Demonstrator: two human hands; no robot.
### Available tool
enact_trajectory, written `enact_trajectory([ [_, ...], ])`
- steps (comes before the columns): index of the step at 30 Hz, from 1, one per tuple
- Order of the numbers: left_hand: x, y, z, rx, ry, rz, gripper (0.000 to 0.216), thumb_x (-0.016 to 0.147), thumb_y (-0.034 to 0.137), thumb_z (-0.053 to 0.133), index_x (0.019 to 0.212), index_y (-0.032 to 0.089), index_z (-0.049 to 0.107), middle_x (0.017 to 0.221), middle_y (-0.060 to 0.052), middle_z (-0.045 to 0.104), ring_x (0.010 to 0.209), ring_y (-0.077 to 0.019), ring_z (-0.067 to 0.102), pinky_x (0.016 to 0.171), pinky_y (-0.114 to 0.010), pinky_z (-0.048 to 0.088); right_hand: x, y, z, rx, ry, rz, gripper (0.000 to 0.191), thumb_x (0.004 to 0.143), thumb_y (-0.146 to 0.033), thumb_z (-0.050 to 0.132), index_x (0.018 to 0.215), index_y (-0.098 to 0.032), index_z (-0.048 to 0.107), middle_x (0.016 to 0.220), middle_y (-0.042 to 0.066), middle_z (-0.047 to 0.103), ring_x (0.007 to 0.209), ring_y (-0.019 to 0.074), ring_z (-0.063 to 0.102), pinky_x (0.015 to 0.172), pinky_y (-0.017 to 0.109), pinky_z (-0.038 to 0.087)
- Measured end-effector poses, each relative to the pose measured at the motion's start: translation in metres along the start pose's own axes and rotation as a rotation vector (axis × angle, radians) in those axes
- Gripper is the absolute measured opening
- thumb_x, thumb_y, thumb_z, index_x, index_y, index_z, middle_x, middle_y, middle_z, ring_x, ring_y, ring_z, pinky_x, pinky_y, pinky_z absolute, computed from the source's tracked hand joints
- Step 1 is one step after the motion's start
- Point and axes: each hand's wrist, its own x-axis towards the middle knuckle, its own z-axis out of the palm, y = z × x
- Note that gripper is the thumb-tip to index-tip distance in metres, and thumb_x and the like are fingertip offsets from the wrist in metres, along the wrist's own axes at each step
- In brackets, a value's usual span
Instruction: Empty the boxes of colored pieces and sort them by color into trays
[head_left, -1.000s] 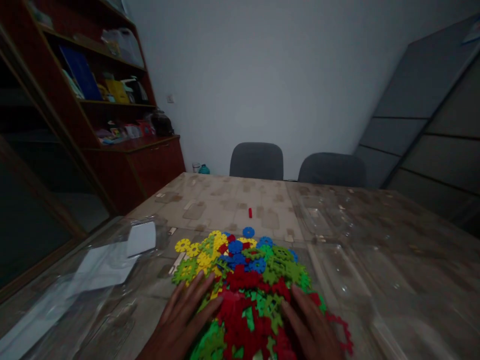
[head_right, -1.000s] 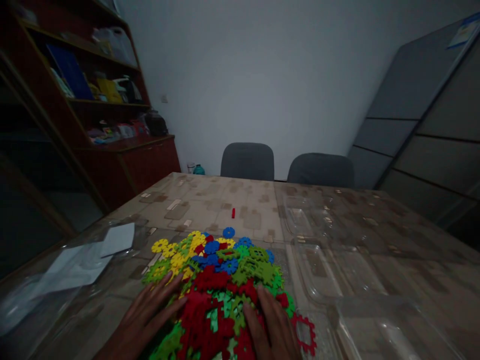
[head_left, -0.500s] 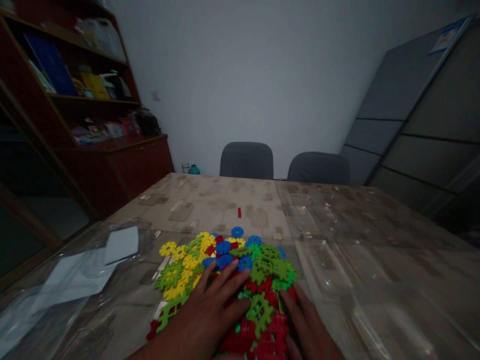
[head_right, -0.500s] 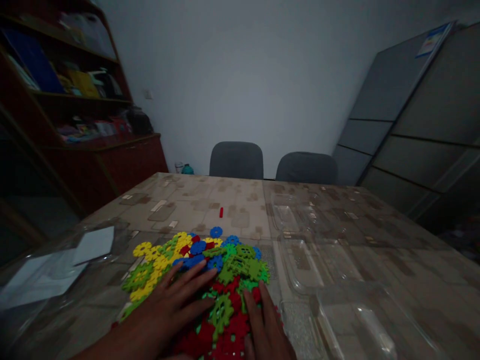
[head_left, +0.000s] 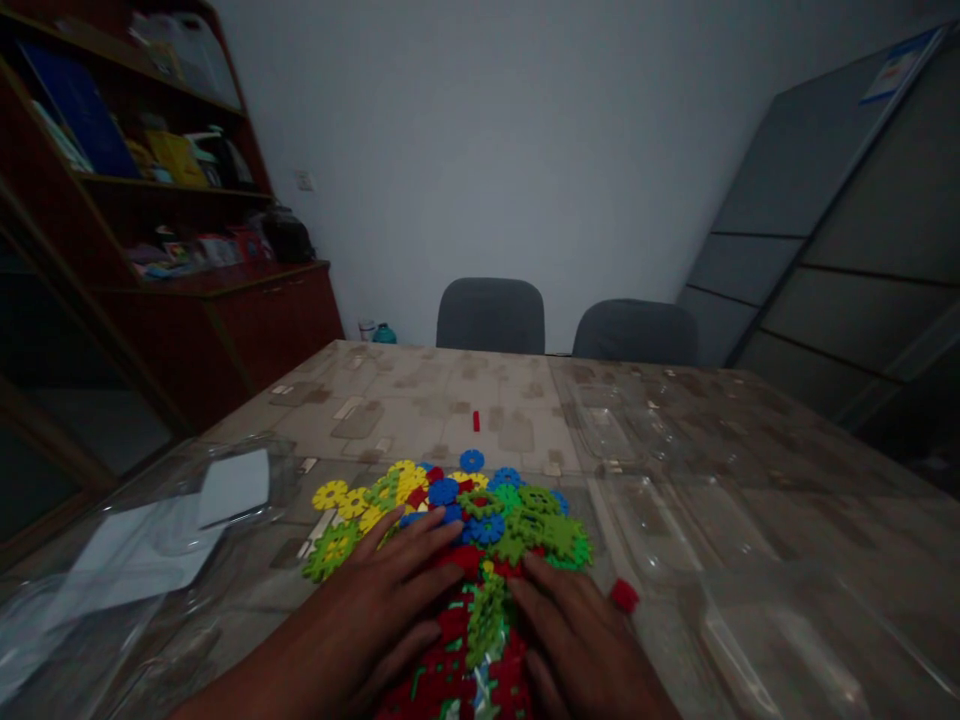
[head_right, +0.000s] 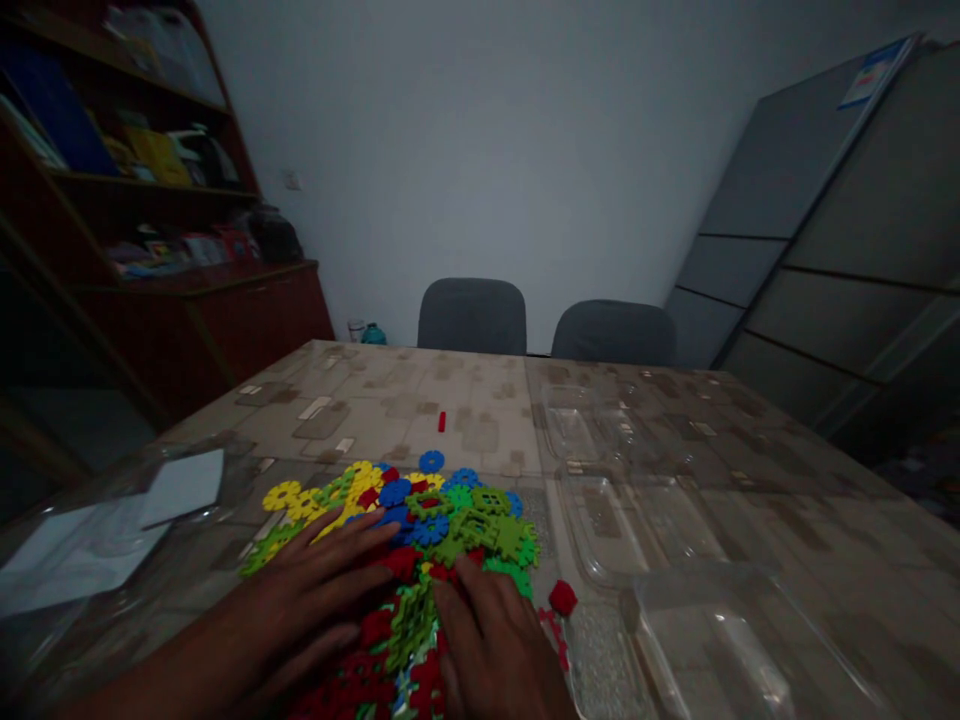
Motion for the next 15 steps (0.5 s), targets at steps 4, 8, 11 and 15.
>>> enact_trajectory([
  [4,-0.007,-0.003,-0.002,0.087,0.008,0.044,0.068,0.096,0.048,0.062,0.156,0.033,0.035,0.16,-0.006,0.041,0.136,-0.034,0.054,0.092,-0.046,0.061,0.016,-0.022,0.012,-0.023,-0.033,0.116,0.061,0.079,-0.015,0.066,0.139,-0.022,0.057,0.129,0.011,0.068,0.104,0.0274,0.068,0.081,0.038,0.061],
  [8,-0.014,-0.008,0.01,0.094,0.005,0.122,0.092,0.084,0.067,0.066,0.159,0.031,0.028,0.161,-0.011,0.037,0.136,-0.0397,0.051,0.089,-0.049,0.061,0.018,-0.029,0.023,-0.059,0.025,0.177,0.047,0.076,-0.018,0.074,0.121,-0.028,0.065,0.105,0.005,0.07,0.086,0.0233,0.065,0.068,0.033,0.056],
  [11,-0.018,-0.008,0.025,0.059,0.015,0.095,0.081,0.089,0.071,0.053,0.157,0.033,0.032,0.163,-0.011,0.032,0.142,-0.0415,0.043,0.1,-0.058,0.051,0.018,-0.028,0.027,-0.058,0.059,0.213,0.029,0.077,-0.013,0.072,0.101,-0.027,0.066,0.09,0.002,0.065,0.079,0.021,0.061,0.063,0.03,0.05],
  [15,-0.019,-0.002,0.035,0.05,-0.119,-0.071,0.073,0.09,0.08,0.04,0.149,0.038,0.048,0.161,-0.009,0.035,0.146,-0.042,0.035,0.112,-0.068,0.031,0.019,-0.026,0.029,0.021,0.067,0.219,0.025,0.077,-0.013,0.072,0.097,-0.025,0.064,0.091,0.002,0.064,0.081,0.0216,0.059,0.065,0.031,0.047],
])
